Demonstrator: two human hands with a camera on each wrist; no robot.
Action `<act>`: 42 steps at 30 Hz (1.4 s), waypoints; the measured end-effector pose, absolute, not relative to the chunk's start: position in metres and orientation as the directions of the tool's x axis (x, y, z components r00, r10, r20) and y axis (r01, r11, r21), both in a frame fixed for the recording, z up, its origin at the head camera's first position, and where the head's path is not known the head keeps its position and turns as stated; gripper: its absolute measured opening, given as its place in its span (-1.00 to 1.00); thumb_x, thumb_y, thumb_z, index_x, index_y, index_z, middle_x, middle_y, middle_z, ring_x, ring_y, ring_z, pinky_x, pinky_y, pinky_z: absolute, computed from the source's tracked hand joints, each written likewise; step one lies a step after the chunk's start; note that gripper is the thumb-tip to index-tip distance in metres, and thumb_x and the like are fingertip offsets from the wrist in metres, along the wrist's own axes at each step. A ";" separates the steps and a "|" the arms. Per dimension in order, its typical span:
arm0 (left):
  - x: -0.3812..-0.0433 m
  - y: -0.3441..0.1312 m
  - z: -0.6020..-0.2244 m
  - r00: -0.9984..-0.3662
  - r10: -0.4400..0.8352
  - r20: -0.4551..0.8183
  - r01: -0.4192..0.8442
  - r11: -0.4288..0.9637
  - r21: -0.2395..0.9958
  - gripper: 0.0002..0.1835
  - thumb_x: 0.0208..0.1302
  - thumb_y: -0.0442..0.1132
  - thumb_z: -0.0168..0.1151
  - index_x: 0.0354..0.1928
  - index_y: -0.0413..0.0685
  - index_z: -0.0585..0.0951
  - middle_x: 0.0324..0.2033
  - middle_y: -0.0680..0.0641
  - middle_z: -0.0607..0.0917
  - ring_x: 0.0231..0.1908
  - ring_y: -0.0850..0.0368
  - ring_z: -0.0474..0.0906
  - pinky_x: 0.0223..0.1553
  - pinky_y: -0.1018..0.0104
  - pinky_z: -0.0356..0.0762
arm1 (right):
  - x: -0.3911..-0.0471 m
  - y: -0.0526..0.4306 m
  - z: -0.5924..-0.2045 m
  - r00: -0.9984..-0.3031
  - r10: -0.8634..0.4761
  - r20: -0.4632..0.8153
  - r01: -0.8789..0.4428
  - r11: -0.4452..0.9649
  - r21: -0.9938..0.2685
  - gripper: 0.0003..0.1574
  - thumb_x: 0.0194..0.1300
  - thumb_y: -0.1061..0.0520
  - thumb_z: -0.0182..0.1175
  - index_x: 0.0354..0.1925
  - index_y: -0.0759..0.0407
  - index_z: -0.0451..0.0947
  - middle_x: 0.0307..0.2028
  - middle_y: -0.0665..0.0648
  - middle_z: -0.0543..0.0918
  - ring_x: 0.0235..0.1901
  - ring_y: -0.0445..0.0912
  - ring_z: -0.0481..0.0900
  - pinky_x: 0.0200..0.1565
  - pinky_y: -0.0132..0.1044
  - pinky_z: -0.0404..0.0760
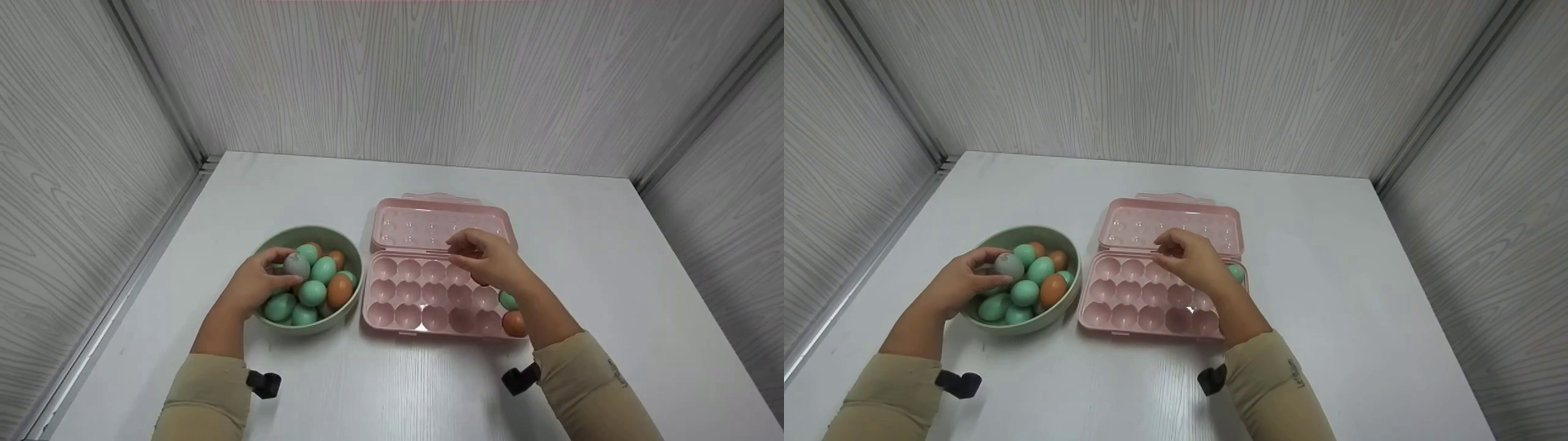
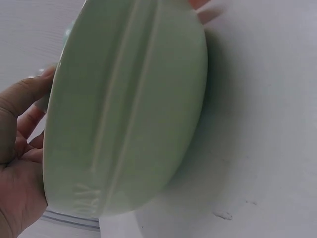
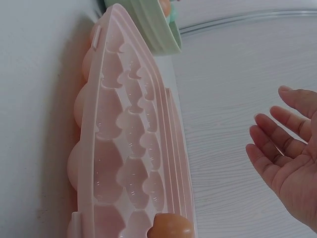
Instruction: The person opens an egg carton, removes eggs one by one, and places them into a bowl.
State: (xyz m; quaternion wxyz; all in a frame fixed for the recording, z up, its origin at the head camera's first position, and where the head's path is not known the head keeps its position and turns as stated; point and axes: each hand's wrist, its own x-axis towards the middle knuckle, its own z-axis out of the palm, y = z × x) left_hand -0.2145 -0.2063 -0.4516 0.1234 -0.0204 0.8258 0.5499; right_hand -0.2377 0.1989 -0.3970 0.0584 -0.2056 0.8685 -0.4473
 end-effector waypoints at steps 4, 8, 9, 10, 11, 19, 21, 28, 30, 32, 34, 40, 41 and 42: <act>-0.215 -0.207 -0.452 -0.967 0.113 -0.229 -0.163 0.415 0.895 -0.37 0.01 -0.09 0.38 0.14 -0.01 0.40 0.14 -0.08 0.40 0.13 -0.04 0.34 0.13 0.02 0.29 | -0.238 0.199 -0.398 -0.913 -0.402 0.072 -0.292 0.520 -0.803 -0.72 0.18 0.14 0.23 -0.11 0.15 0.53 -0.24 0.10 0.61 -0.21 -0.08 0.55 -0.08 -0.22 0.54; -0.216 -0.208 -0.453 -0.964 0.127 -0.234 -0.157 0.438 0.885 -0.40 0.01 -0.11 0.38 0.12 -0.03 0.41 0.11 -0.11 0.43 0.12 -0.05 0.34 0.11 0.02 0.31 | -0.237 0.199 -0.398 -0.915 -0.399 0.059 -0.278 0.519 -0.808 -0.73 0.19 0.15 0.23 -0.11 0.15 0.53 -0.24 0.11 0.61 -0.21 -0.08 0.55 -0.08 -0.22 0.54; -0.216 -0.208 -0.453 -0.963 0.130 -0.236 -0.157 0.443 0.883 -0.41 0.01 -0.12 0.38 0.11 -0.03 0.41 0.10 -0.12 0.43 0.12 -0.06 0.34 0.10 0.02 0.32 | -0.237 0.199 -0.399 -0.915 -0.399 0.059 -0.279 0.519 -0.808 -0.73 0.19 0.15 0.23 -0.11 0.15 0.53 -0.24 0.11 0.61 -0.21 -0.08 0.55 -0.08 -0.23 0.54; -0.217 -0.207 -0.453 -0.962 0.132 -0.239 -0.157 0.447 0.881 -0.41 0.01 -0.13 0.38 0.11 -0.03 0.41 0.10 -0.13 0.43 0.12 -0.07 0.33 0.10 0.01 0.32 | -0.237 0.199 -0.399 -0.914 -0.401 0.062 -0.281 0.516 -0.809 -0.74 0.19 0.16 0.23 -0.12 0.16 0.53 -0.24 0.13 0.61 -0.21 -0.08 0.55 -0.09 -0.24 0.54; -0.217 -0.207 -0.453 -0.961 0.133 -0.243 -0.159 0.452 0.877 -0.42 0.02 -0.13 0.38 0.11 -0.03 0.41 0.10 -0.14 0.43 0.12 -0.07 0.33 0.10 0.01 0.31 | -0.237 0.199 -0.399 -0.913 -0.403 0.065 -0.284 0.513 -0.810 -0.74 0.19 0.16 0.23 -0.12 0.16 0.53 -0.23 0.14 0.61 -0.21 -0.09 0.55 -0.09 -0.24 0.54; -0.216 -0.207 -0.450 -0.947 0.129 -0.293 -0.195 0.494 0.847 -0.45 0.04 -0.15 0.36 0.10 -0.01 0.40 0.14 -0.16 0.39 0.14 -0.12 0.28 0.10 -0.04 0.28 | -0.237 0.197 -0.398 -0.908 -0.411 0.081 -0.298 0.499 -0.814 -0.76 0.18 0.21 0.23 -0.14 0.17 0.53 -0.22 0.17 0.62 -0.21 -0.08 0.56 -0.09 -0.25 0.54; -0.216 -0.208 -0.450 -0.943 0.126 -0.307 -0.205 0.507 0.837 -0.45 0.05 -0.14 0.35 0.10 -0.01 0.39 0.14 -0.17 0.37 0.14 -0.13 0.27 0.10 -0.05 0.28 | -0.237 0.197 -0.398 -0.909 -0.409 0.077 -0.299 0.514 -0.804 -0.76 0.18 0.20 0.23 -0.14 0.16 0.53 -0.23 0.14 0.62 -0.21 -0.09 0.56 -0.10 -0.27 0.55; -0.216 -0.209 -0.448 -0.938 0.113 -0.328 -0.222 0.530 0.819 -0.41 0.04 -0.10 0.35 0.13 0.00 0.37 0.16 -0.20 0.35 0.15 -0.16 0.26 0.09 -0.08 0.29 | -0.237 0.195 -0.399 -0.911 -0.407 0.071 -0.305 0.547 -0.779 -0.75 0.20 0.24 0.20 -0.12 0.26 0.52 -0.22 0.21 0.61 -0.20 0.00 0.55 -0.11 -0.17 0.54; -0.216 -0.210 -0.447 -0.939 0.105 -0.328 -0.228 0.525 0.820 -0.39 0.03 -0.09 0.36 0.14 0.01 0.38 0.16 -0.20 0.34 0.15 -0.16 0.25 0.07 -0.07 0.31 | -0.237 0.195 -0.399 -0.910 -0.408 0.069 -0.304 0.547 -0.780 -0.75 0.20 0.25 0.19 -0.12 0.27 0.52 -0.22 0.22 0.60 -0.21 0.01 0.55 -0.12 -0.17 0.54; -0.215 -0.211 -0.446 -0.938 0.101 -0.331 -0.234 0.520 0.822 -0.38 0.03 -0.09 0.37 0.15 0.02 0.38 0.17 -0.21 0.32 0.14 -0.17 0.25 0.06 -0.06 0.33 | -0.237 0.196 -0.399 -0.909 -0.410 0.071 -0.307 0.546 -0.779 -0.76 0.20 0.23 0.20 -0.13 0.24 0.53 -0.24 0.18 0.61 -0.22 -0.02 0.55 -0.13 -0.22 0.54; -0.215 -0.212 -0.446 -0.937 0.098 -0.336 -0.242 0.513 0.824 -0.36 0.03 -0.09 0.37 0.17 0.03 0.37 0.18 -0.22 0.29 0.14 -0.17 0.25 0.04 -0.04 0.34 | -0.238 0.196 -0.399 -0.909 -0.411 0.074 -0.309 0.543 -0.781 -0.77 0.19 0.20 0.21 -0.14 0.19 0.54 -0.25 0.13 0.61 -0.23 -0.07 0.55 -0.14 -0.28 0.55; -0.215 -0.215 -0.444 -0.940 0.098 -0.327 -0.233 0.517 0.824 -0.37 0.06 -0.12 0.34 0.19 0.02 0.36 0.18 -0.20 0.33 0.16 -0.16 0.26 0.06 -0.04 0.35 | -0.238 0.198 -0.399 -0.901 -0.425 0.090 -0.325 0.520 -0.790 -0.78 0.18 0.16 0.24 -0.16 0.13 0.55 -0.29 0.07 0.61 -0.26 -0.10 0.55 -0.17 -0.27 0.56; -0.216 -0.215 -0.444 -0.942 0.097 -0.320 -0.226 0.520 0.824 -0.38 0.06 -0.13 0.34 0.19 0.01 0.36 0.18 -0.19 0.35 0.17 -0.16 0.26 0.07 -0.04 0.34 | -0.238 0.199 -0.399 -0.900 -0.427 0.091 -0.326 0.520 -0.790 -0.78 0.18 0.15 0.24 -0.16 0.12 0.55 -0.28 0.07 0.61 -0.26 -0.10 0.56 -0.17 -0.26 0.56; -0.216 -0.216 -0.443 -0.945 0.096 -0.312 -0.219 0.521 0.825 -0.39 0.07 -0.13 0.33 0.19 0.00 0.37 0.18 -0.19 0.36 0.18 -0.15 0.26 0.08 -0.04 0.34 | -0.238 0.199 -0.399 -0.900 -0.427 0.089 -0.325 0.521 -0.789 -0.77 0.18 0.13 0.24 -0.16 0.12 0.55 -0.28 0.07 0.61 -0.26 -0.10 0.56 -0.17 -0.26 0.56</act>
